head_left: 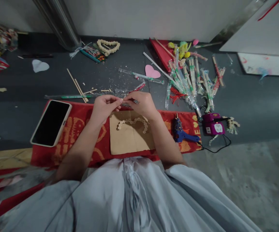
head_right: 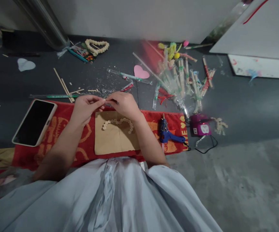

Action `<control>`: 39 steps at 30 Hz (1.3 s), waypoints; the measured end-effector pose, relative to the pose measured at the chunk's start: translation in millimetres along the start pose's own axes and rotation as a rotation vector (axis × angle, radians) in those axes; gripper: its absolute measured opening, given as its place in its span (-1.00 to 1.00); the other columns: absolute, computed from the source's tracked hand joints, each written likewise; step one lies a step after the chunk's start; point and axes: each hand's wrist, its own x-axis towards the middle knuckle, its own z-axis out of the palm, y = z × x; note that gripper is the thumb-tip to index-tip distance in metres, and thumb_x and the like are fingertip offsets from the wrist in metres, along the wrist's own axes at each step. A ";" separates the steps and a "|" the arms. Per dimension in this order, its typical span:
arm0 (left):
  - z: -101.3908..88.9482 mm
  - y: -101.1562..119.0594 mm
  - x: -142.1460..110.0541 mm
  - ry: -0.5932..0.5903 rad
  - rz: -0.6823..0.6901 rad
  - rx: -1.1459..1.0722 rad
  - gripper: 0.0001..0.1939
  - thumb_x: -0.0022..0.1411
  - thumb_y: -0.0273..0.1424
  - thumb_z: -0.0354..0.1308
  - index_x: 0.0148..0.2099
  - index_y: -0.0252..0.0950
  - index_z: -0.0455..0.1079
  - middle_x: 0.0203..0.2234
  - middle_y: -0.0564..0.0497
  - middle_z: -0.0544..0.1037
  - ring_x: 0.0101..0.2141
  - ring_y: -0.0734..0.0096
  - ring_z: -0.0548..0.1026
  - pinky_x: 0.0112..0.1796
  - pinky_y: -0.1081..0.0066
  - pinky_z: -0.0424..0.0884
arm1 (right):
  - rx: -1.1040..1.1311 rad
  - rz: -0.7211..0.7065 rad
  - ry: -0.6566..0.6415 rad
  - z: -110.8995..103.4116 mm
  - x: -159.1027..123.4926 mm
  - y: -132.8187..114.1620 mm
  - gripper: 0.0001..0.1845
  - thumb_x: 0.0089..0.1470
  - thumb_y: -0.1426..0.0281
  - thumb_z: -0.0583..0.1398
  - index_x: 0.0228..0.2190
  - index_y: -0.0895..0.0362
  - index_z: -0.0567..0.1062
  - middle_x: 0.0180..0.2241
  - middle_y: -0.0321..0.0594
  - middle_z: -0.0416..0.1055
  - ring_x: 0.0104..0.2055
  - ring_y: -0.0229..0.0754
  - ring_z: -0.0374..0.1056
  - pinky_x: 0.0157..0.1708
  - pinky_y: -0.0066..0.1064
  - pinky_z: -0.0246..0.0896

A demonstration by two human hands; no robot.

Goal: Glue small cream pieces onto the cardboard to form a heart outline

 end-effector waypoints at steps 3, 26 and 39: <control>-0.2 -2.3 2.0 0.017 -0.025 -0.019 -0.76 -0.10 -0.31 0.40 -0.42 -0.35 0.47 -0.64 0.07 0.48 -0.60 0.52 0.45 -0.56 0.52 0.42 | -0.031 0.004 -0.020 -0.1 0.2 -1.5 -0.81 0.22 0.39 0.14 -0.33 0.11 0.56 -0.30 -0.20 0.57 -0.23 -0.25 0.44 -0.17 -0.41 0.27; -3.9 -13.1 10.9 0.071 0.087 -0.191 -0.72 -0.08 -0.27 0.42 -0.35 -0.32 0.50 -0.48 0.00 0.61 -0.47 0.50 0.56 -0.41 0.51 0.53 | 0.024 0.216 0.244 -12.7 -3.1 29.7 -0.91 0.06 0.43 0.15 -0.39 0.12 0.48 -0.42 -0.27 0.50 -0.40 -0.27 0.38 -0.31 -0.36 0.33; -3.9 -29.8 2.8 0.138 0.713 0.483 -0.71 0.16 -0.41 0.20 -0.04 -0.26 0.36 -0.22 0.02 0.61 -0.27 0.46 0.60 -0.16 0.44 0.54 | 0.013 -0.006 0.131 -8.5 -3.2 11.5 -0.79 0.18 0.43 0.10 -0.26 0.13 0.56 -0.27 -0.16 0.48 -0.32 -0.25 0.36 -0.27 -0.37 0.32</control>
